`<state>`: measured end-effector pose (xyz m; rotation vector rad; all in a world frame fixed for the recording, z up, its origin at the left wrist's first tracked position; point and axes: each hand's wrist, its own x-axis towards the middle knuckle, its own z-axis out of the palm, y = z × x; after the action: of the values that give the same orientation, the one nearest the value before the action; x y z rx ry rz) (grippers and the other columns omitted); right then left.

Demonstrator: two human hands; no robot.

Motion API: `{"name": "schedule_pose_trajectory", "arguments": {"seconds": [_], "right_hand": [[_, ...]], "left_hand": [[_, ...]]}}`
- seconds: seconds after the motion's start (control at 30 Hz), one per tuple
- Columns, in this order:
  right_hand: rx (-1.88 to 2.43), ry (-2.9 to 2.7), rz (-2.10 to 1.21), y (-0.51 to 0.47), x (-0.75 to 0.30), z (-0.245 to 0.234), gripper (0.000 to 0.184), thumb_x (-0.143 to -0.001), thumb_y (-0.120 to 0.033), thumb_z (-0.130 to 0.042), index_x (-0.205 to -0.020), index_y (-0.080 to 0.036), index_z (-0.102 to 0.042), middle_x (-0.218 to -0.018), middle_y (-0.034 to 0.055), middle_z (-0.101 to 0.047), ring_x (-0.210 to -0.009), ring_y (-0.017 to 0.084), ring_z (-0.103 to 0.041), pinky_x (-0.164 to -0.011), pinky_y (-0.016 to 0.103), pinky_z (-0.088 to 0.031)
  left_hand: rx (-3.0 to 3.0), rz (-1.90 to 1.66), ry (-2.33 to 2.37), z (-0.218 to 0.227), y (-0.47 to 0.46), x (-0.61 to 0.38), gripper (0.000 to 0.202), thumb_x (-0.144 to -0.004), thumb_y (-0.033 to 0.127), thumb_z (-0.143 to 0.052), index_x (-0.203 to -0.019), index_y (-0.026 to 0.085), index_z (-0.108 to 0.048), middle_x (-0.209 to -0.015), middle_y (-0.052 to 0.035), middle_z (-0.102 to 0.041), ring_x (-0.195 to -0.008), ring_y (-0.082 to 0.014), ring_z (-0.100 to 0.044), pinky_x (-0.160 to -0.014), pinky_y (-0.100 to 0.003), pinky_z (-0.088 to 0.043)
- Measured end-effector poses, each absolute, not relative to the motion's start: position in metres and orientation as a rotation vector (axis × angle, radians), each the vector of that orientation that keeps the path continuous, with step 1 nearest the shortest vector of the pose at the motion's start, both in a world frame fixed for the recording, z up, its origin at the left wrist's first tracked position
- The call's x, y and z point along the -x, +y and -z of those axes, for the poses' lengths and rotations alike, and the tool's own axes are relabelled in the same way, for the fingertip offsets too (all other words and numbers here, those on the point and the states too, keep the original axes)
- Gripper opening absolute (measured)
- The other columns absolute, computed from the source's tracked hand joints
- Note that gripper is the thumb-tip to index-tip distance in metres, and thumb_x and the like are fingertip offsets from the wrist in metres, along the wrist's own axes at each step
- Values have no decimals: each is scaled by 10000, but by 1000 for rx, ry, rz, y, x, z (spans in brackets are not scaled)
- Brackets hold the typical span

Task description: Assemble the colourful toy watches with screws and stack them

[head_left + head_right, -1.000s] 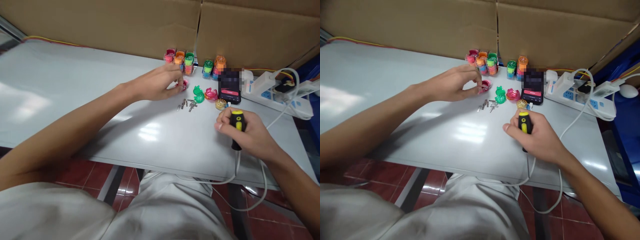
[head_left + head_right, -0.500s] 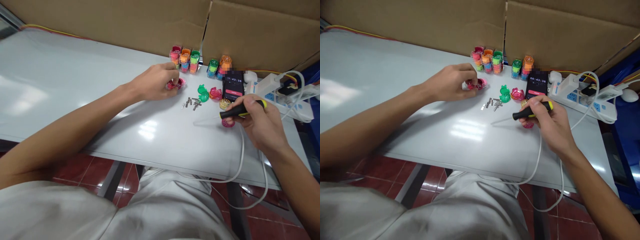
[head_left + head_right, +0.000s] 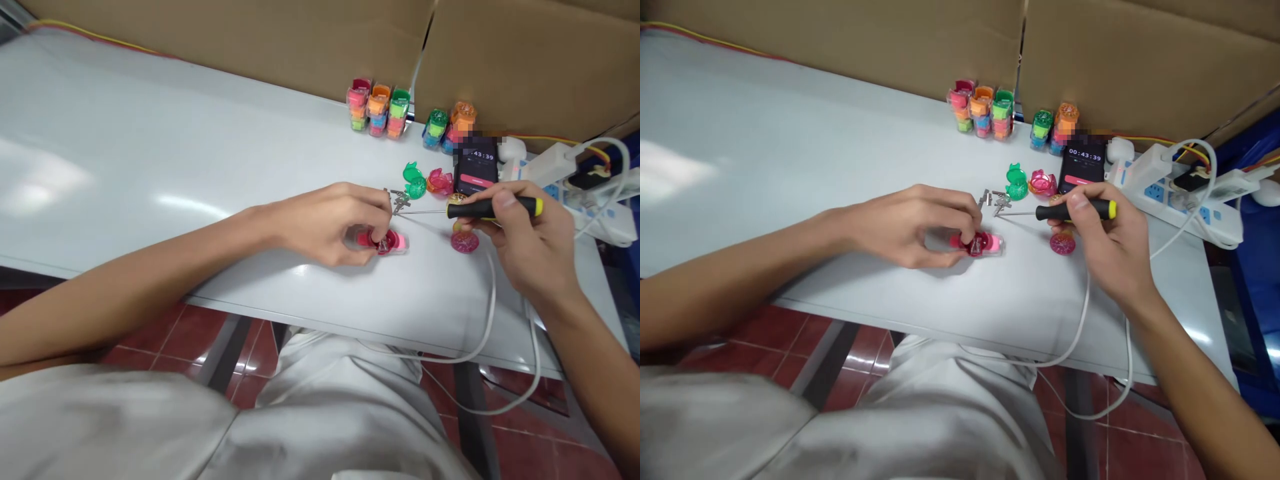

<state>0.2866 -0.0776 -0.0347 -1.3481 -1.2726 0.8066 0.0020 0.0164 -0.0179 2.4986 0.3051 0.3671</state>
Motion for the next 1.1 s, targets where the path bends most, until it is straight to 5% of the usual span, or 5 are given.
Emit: {"name": "schedule_pose_trajectory", "arguments": {"seconds": [0.33, 0.5, 1.1], "right_hand": [[1296, -1270, -820, -81, -284, 32, 229, -980, -416, -672, -997, -190, -707, -1033, 100, -737, -833, 191, -752, -791, 352, -662], [1273, -1258, -851, -82, -283, 34, 254, -968, -439, -690, -994, -187, -719, -1062, 108, -736, -953, 239, -770, -795, 356, -681], [1132, -1235, -753, -77, -288, 25, 140, -913, -254, -692, -844, -143, -743, -806, 75, -743, -607, 207, -709, -518, 330, -607]], "left_hand": [[-2494, -571, 553, 36, 26, -11, 223, -868, 238, -666, -1068, 184, -748, -982, -70, -731, -859, -180, -681, -777, -302, -549], [-2543, -604, 556, 44, 26, -16, 155, -884, 209, -651, -973, 171, -772, -935, -60, -736, -803, -160, -684, -735, -279, -524], [-2736, -469, 270, 20, 7, -5, 219, -1021, 234, -533, -993, 212, -749, -916, -36, -751, -802, -153, -701, -763, -267, -506]]}}
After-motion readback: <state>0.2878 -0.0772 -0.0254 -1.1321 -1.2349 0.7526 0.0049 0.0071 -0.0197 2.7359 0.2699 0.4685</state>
